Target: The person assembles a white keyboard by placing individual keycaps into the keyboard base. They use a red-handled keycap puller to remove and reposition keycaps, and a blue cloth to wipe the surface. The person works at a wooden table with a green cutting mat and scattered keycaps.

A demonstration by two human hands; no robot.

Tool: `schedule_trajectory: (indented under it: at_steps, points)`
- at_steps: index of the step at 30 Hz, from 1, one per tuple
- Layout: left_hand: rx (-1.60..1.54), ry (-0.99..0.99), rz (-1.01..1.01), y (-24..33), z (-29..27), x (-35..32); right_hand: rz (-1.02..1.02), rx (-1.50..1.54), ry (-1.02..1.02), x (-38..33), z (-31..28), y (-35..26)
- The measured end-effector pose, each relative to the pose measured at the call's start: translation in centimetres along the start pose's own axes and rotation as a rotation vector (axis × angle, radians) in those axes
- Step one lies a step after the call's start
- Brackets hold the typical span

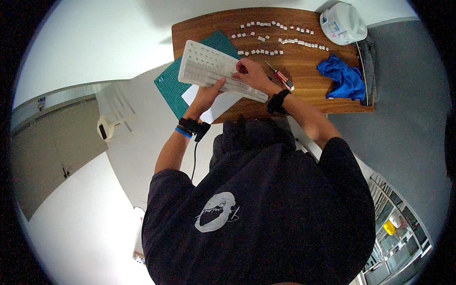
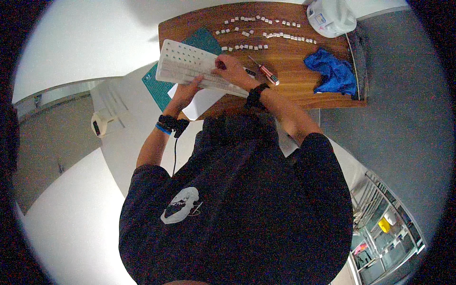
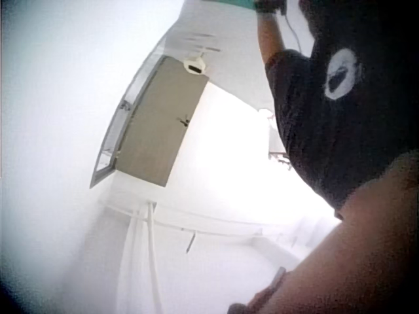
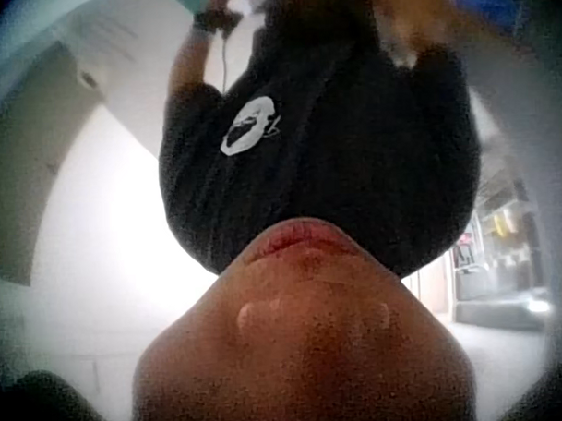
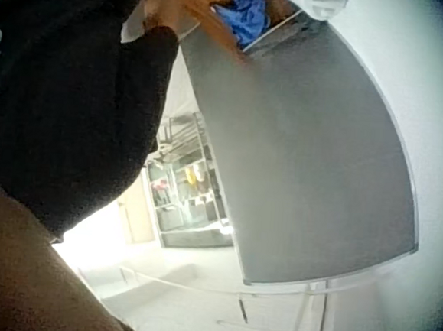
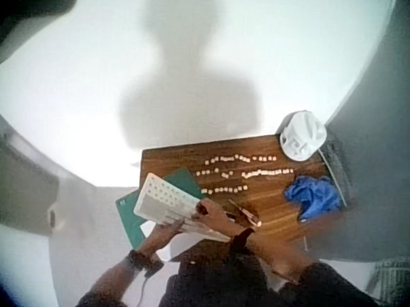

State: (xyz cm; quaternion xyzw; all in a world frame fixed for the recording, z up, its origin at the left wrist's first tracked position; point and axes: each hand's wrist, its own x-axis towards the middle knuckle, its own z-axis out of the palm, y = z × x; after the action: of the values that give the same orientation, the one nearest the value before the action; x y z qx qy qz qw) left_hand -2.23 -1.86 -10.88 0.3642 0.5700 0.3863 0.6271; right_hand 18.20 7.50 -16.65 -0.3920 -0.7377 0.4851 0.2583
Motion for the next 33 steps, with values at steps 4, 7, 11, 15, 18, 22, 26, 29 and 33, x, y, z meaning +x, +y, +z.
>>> schedule_trajectory:
  at_steps: [4, 7, 11, 15, 18, 22, 26, 29, 33]
  points:
    - [-0.120, 0.003, -0.065, -0.1, 0.5, 0.1, 0.009, -0.042, 0.003, -0.4, 1.0, 0.4]
    - [-0.080, 0.030, -0.146, 0.1, 0.3, 0.6, 0.074, -0.020, -0.016, -0.3, 0.2, 0.1]
    - [-0.020, 0.006, 0.082, -2.2, -0.4, 1.5, 0.132, 0.024, 0.128, -0.3, -2.5, 2.3]
    - [-0.216, 0.098, -0.134, -0.1, 0.5, 1.7, 0.285, -0.192, 0.303, -1.0, -7.5, 10.2]
    - [-0.180, 0.080, -0.159, -0.2, 0.3, 2.6, 0.282, -0.365, 0.377, -2.8, -10.8, 20.0]
    - [-0.081, 0.071, -0.159, -1.1, -0.9, 3.2, 0.343, -0.419, 0.233, -2.3, -12.7, 23.6]
    - [0.069, 0.035, -0.121, -0.1, -1.2, 3.4, 0.358, -0.403, 0.139, -1.3, -14.3, 23.4]
    - [0.143, 0.058, -0.132, 1.6, -0.8, 2.6, 0.427, -0.190, 0.089, -0.9, -14.5, 20.9]
    - [0.123, 0.077, -0.141, 2.0, -0.9, 3.1, 0.299, -0.648, 0.148, -0.7, -13.8, 15.1]
